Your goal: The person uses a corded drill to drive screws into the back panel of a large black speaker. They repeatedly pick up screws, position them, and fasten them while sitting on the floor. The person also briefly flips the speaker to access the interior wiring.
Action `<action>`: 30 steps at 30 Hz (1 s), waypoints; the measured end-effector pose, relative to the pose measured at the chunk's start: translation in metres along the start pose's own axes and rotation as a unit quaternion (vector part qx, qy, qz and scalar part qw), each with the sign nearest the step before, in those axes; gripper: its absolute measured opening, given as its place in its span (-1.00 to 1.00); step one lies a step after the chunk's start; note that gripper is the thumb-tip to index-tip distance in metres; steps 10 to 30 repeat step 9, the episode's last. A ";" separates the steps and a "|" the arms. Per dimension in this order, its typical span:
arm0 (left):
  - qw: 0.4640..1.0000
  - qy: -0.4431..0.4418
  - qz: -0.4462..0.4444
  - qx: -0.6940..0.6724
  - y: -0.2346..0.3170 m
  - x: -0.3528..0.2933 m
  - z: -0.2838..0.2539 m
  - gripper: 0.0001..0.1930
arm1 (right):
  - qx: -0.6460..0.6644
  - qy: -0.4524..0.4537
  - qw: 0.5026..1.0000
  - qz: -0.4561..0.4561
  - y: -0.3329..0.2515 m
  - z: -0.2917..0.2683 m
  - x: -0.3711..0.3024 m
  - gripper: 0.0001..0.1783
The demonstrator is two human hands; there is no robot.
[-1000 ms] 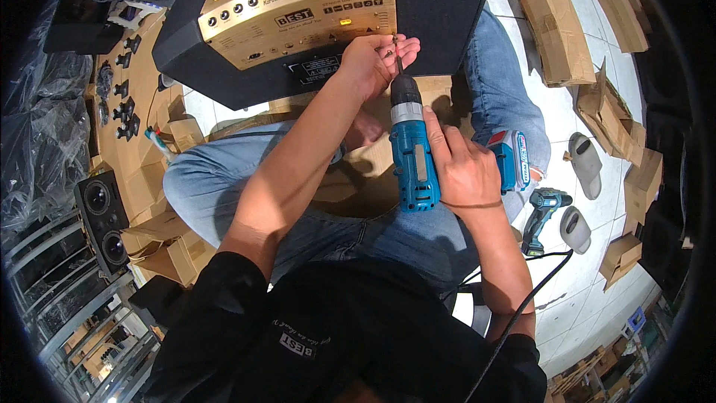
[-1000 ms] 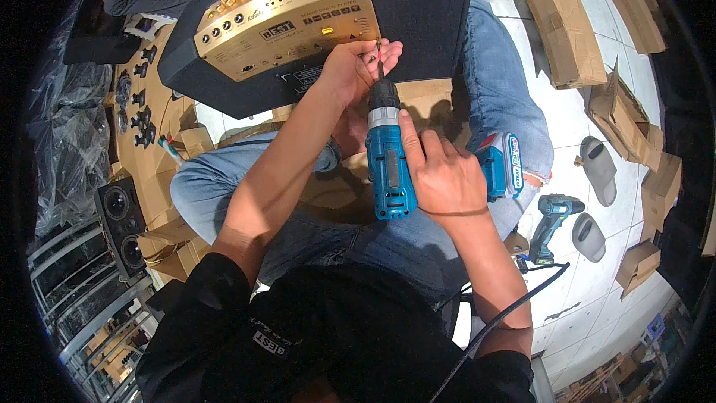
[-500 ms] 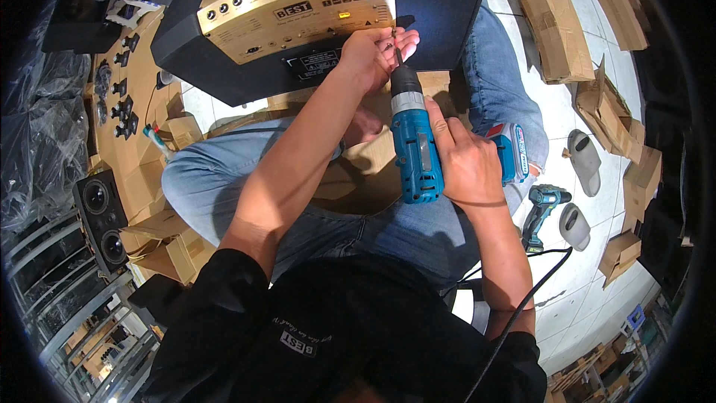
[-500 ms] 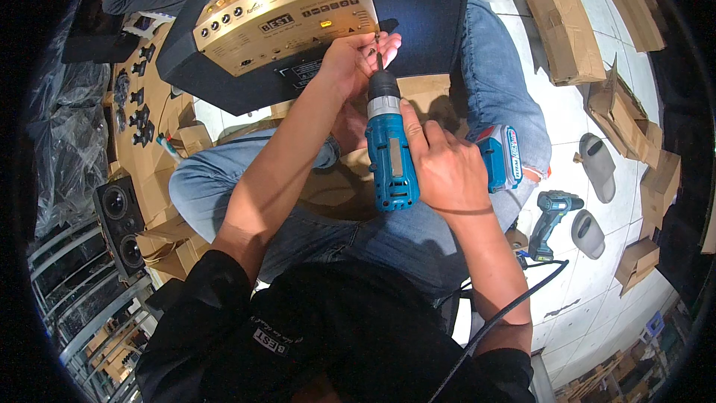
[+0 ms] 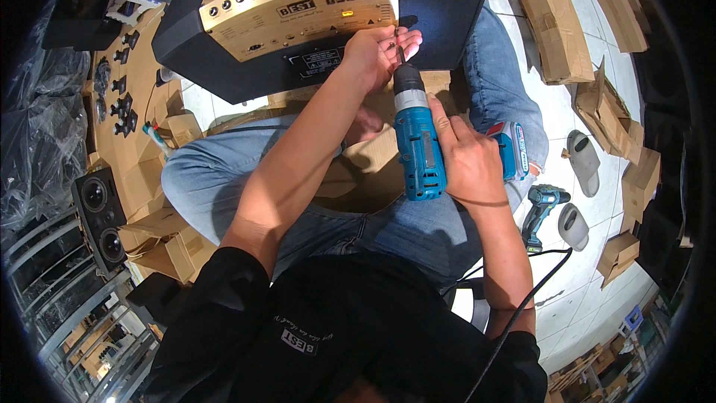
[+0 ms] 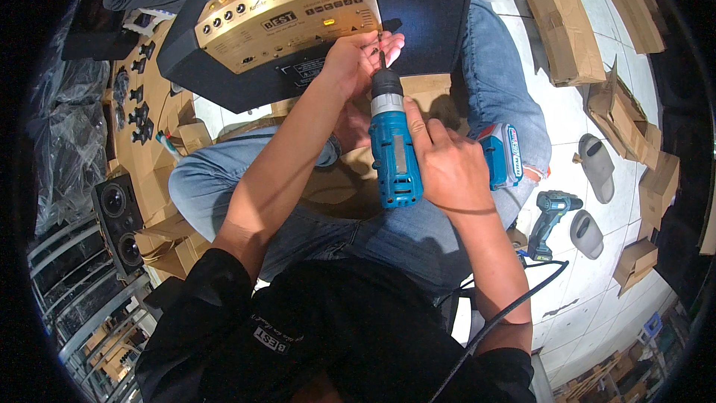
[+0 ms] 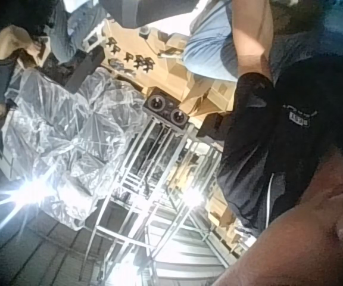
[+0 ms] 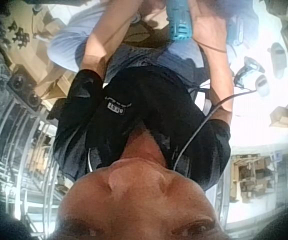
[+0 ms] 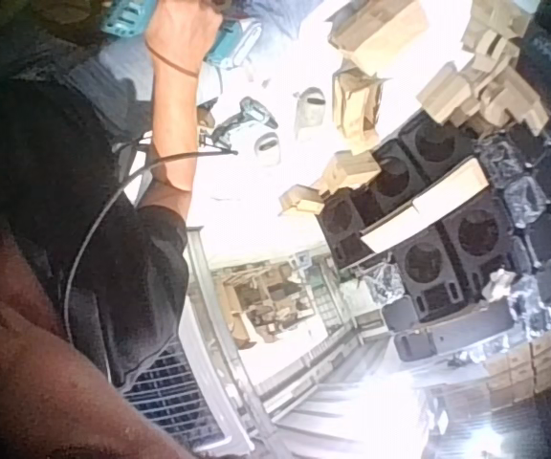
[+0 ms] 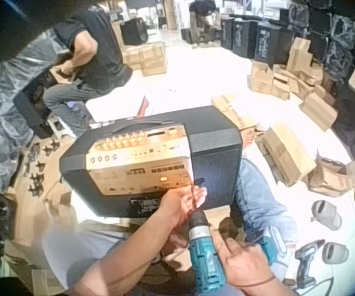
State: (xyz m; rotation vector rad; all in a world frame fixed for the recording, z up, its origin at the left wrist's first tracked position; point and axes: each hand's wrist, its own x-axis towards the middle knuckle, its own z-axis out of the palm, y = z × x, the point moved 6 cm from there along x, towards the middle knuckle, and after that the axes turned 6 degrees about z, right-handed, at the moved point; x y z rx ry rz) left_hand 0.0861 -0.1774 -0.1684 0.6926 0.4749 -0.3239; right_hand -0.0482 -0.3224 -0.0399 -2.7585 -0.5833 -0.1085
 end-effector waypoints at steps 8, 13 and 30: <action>1.000 -0.016 -0.003 0.027 -0.001 -0.001 -0.003 -0.64 | 0.011 -0.055 0.998 0.039 0.003 0.007 0.000 -0.18; 0.999 -0.023 -0.005 0.044 0.000 -0.001 -0.005 -0.62 | 0.012 -0.050 0.998 0.035 0.003 0.008 0.000 -0.18; 0.999 -0.023 -0.005 0.044 0.000 -0.001 -0.005 -0.62 | 0.012 -0.050 0.998 0.035 0.003 0.008 0.000 -0.18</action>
